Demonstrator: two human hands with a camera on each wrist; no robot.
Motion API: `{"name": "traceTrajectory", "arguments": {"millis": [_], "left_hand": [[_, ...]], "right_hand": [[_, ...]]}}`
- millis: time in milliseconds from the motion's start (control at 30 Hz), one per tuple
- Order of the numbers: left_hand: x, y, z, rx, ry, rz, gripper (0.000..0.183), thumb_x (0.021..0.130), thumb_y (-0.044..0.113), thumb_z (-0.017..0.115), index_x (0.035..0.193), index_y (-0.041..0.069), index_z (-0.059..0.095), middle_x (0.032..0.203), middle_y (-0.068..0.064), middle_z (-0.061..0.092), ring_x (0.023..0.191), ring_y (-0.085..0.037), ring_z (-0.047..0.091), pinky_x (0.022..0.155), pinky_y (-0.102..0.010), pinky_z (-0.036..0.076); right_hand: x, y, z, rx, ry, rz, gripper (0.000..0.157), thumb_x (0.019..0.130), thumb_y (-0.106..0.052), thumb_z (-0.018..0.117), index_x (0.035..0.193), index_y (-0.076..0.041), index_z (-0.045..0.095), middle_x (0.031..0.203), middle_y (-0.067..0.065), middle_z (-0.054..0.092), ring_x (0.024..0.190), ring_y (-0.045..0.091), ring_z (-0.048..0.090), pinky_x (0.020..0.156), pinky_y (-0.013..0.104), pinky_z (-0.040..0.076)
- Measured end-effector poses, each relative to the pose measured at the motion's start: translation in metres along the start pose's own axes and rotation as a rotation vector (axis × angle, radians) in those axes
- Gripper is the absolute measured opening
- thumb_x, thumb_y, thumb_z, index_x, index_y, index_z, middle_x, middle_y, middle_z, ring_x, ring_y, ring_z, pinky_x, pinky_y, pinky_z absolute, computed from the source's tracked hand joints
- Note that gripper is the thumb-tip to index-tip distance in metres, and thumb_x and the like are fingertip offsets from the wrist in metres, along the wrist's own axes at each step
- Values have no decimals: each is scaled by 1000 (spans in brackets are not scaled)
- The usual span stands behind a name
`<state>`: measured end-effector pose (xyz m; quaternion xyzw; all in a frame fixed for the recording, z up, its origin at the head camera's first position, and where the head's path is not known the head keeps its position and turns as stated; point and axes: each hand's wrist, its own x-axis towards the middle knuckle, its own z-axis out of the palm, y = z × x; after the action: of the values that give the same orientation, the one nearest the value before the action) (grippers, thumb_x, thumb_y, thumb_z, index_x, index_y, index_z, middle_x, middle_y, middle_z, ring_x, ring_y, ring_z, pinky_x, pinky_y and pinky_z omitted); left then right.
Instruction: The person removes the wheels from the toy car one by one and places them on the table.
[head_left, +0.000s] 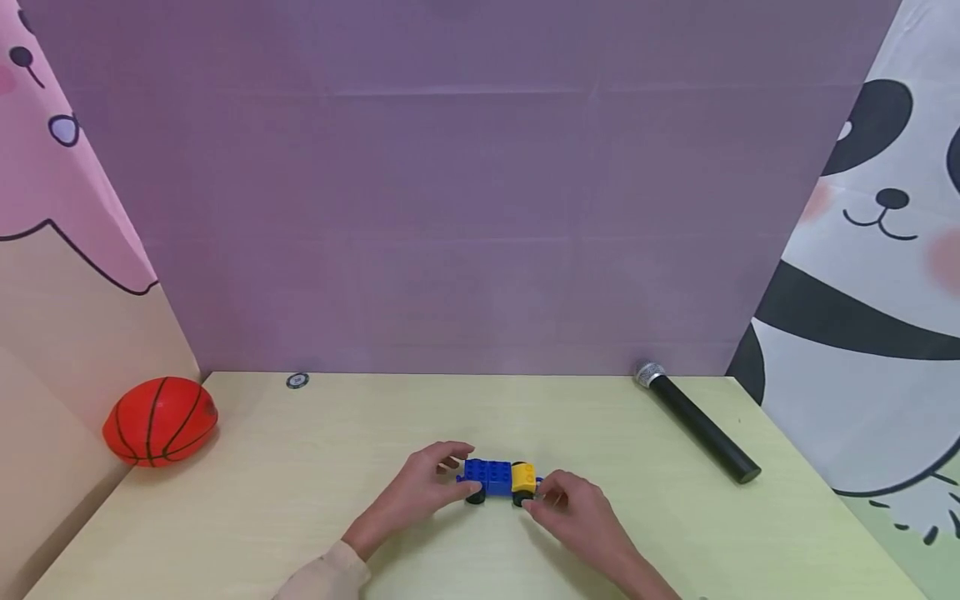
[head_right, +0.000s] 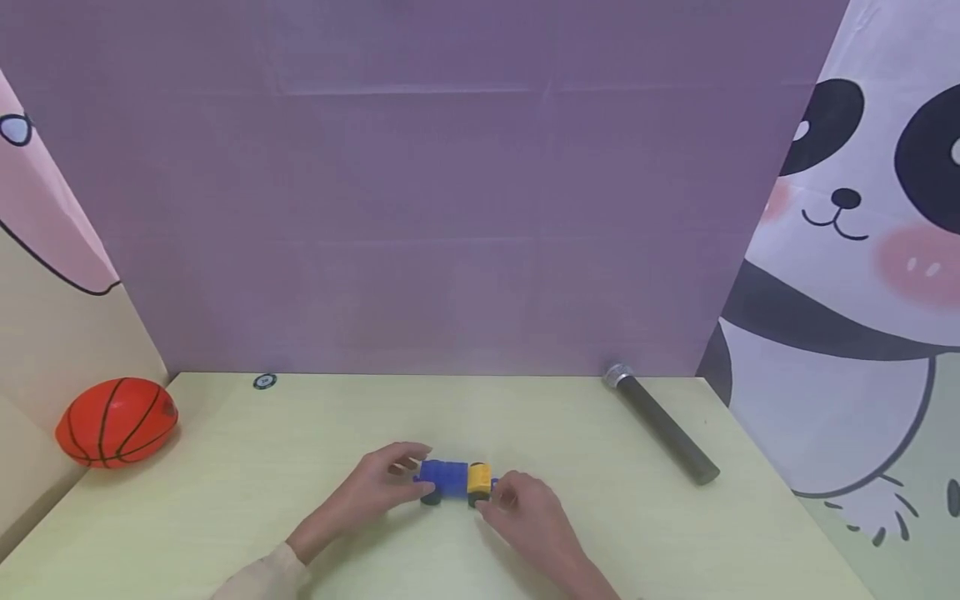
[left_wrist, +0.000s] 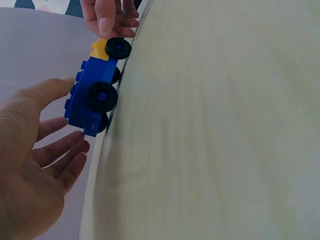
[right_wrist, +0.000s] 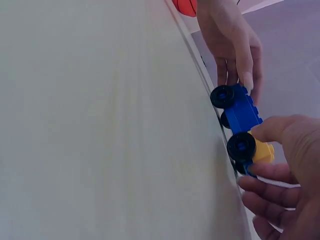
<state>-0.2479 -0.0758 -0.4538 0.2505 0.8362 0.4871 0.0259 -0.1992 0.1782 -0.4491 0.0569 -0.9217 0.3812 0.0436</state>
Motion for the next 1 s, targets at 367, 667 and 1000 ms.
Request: {"name": "traceTrajectory", "arguments": {"millis": [367, 667, 1000], "left_hand": [[4, 0, 4, 82, -17, -16, 38, 93, 21, 81, 126, 5, 70, 114, -3, 64, 103, -24, 61, 85, -38, 56], [4, -2, 5, 69, -2, -1, 32, 94, 22, 80, 122, 9, 71, 113, -1, 63, 104, -24, 60, 86, -40, 54], [3, -7, 1, 85, -7, 10, 38, 95, 26, 78, 128, 8, 69, 119, -2, 63, 110, -26, 61, 91, -43, 55]], "right_hand": [[2, -2, 8, -40, 42, -18, 29, 83, -28, 88, 87, -9, 67, 77, -3, 57, 71, 14, 51, 64, 27, 45], [3, -6, 13, -108, 82, 2, 29, 85, -30, 87, 90, -8, 69, 77, -3, 54, 71, 15, 48, 64, 29, 44], [4, -5, 8, -105, 147, -41, 35, 87, -31, 86, 104, -11, 63, 87, -3, 57, 82, 17, 51, 71, 34, 46]]}}
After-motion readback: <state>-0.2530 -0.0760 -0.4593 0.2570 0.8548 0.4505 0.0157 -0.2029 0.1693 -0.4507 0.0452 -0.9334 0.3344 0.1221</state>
